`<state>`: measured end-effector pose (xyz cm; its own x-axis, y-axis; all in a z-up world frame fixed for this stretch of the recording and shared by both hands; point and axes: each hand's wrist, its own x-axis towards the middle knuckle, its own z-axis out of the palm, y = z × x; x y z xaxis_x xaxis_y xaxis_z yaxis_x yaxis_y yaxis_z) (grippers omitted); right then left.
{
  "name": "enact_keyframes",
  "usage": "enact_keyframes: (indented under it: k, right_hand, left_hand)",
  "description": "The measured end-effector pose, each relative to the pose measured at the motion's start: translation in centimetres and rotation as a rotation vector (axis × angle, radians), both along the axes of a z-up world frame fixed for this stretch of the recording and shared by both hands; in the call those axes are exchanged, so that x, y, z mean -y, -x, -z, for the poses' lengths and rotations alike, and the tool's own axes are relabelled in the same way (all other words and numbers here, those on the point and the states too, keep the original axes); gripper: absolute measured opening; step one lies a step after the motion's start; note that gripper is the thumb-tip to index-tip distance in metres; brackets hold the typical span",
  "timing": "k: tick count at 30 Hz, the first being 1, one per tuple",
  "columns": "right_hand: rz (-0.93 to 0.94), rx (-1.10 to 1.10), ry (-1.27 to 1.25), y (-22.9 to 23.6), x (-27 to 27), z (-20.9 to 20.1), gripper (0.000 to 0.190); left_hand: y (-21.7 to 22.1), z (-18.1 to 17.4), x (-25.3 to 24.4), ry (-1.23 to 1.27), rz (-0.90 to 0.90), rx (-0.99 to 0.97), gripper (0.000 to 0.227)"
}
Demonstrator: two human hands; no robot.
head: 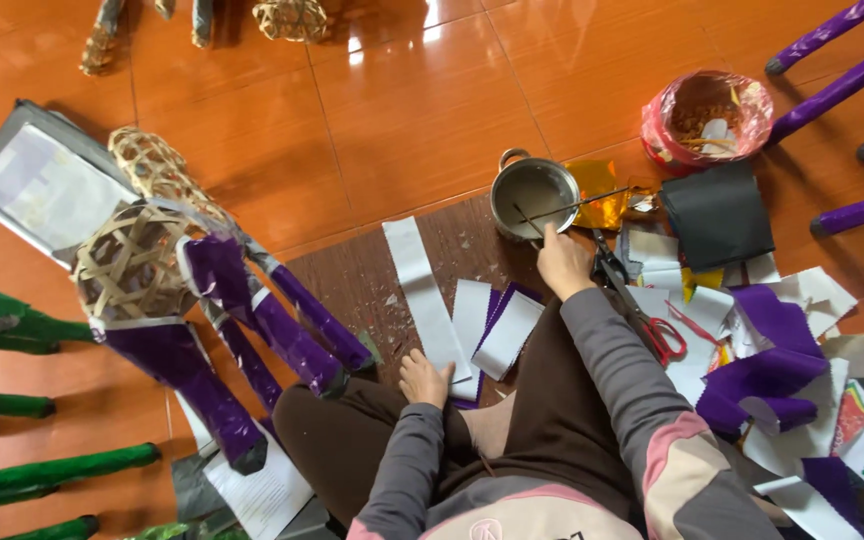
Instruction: Cutting paper strips and gluing them onto a bamboo horse frame to create paper decorations.
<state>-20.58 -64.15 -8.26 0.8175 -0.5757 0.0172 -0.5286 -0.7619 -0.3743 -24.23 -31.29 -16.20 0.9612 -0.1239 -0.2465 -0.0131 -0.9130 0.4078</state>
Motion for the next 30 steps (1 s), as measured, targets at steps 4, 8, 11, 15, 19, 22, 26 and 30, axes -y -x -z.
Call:
enact_keyframes:
  k: [4, 8, 11, 15, 19, 22, 26, 30]
  right_hand:
    - [-0.122, -0.003, -0.008, 2.2, -1.3, 1.4, 0.029]
    - [-0.196, 0.457, -0.205, 3.4, -2.9, 2.1, 0.027]
    - [0.109, 0.323, -0.935, 3.8, -3.3, 1.6, 0.034]
    - [0.163, 0.195, -1.303, 3.7, -2.5, 3.8, 0.03]
    - [0.263, 0.18, -1.484, 3.5, -2.1, 6.0, 0.032]
    - [0.257, 0.289, -1.529, 3.9, -3.4, 4.1, 0.034]
    - [0.157, 0.207, -1.348, 3.7, -6.0, 5.3, 0.04]
    - [-0.327, 0.007, -0.452, 1.4, -10.3, 4.5, 0.029]
  left_hand:
    - [0.5, 5.1, 0.1, 0.003, -0.106, 0.054, 0.053]
    - [-0.8, 9.0, -1.5, 0.069, -0.186, 0.066, 0.032]
    - [-1.6, 8.7, -2.2, 0.194, -0.162, 0.006, 0.03]
    - [-1.7, 8.9, -2.7, 0.86, -0.427, -0.444, 0.055]
    - [-0.4, 11.0, -3.1, 1.334, -0.46, -0.799, 0.06]
    - [-0.1, 11.0, -2.5, 1.428, -0.577, -0.938, 0.059]
    - [0.0, 10.9, -2.4, 1.339, -0.529, -0.873, 0.055]
    - [0.5, 11.0, -2.7, 1.304, -0.496, -0.844, 0.054]
